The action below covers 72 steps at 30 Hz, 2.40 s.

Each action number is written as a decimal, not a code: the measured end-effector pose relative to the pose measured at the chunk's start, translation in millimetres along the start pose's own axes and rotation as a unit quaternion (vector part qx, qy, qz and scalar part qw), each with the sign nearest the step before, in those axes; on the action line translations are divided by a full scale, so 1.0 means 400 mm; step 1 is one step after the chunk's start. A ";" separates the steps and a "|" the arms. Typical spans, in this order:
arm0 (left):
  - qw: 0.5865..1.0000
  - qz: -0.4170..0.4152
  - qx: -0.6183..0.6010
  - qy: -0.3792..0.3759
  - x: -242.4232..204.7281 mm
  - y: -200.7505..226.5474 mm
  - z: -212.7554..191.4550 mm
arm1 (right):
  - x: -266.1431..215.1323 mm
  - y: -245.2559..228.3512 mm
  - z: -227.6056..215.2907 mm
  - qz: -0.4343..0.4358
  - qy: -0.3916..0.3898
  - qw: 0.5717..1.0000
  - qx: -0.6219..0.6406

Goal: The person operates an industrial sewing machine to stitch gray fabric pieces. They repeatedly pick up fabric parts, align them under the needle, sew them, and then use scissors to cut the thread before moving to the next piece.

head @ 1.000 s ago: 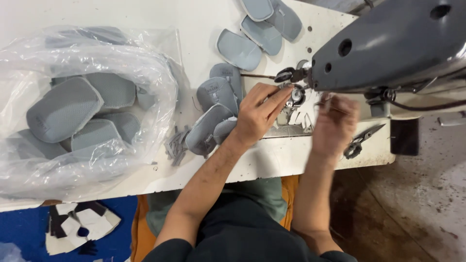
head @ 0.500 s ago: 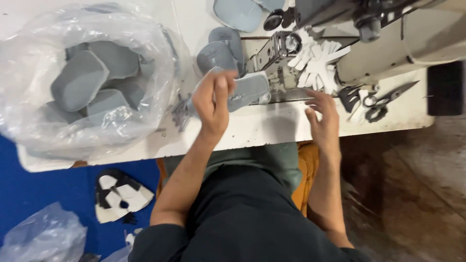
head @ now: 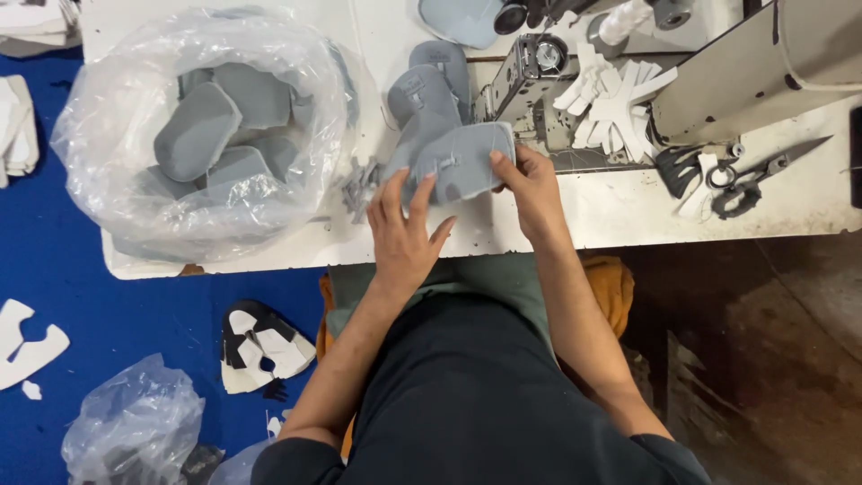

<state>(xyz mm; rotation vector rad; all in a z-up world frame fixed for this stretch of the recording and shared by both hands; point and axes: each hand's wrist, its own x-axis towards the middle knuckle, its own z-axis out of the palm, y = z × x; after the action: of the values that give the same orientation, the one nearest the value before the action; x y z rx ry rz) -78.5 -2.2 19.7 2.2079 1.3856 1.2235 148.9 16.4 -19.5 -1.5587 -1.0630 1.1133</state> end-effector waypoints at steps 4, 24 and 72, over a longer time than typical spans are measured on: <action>0.997 0.071 0.039 -0.009 0.061 -0.004 0.006 | -0.039 -0.084 0.009 0.017 -0.056 0.976 0.208; 0.847 -0.281 -0.449 -0.041 0.095 -0.057 0.033 | -0.107 -0.129 0.030 -0.067 -0.085 0.983 0.150; 0.764 -0.255 -0.590 -0.054 -0.118 -0.187 0.181 | -0.037 -0.018 -0.006 -0.141 0.154 0.893 -0.399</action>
<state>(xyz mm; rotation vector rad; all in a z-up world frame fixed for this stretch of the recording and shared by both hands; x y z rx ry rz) -78.0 11.1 -93.8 0.9089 0.6799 1.1871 146.9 3.2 -9.6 -2.0210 -1.5620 0.1849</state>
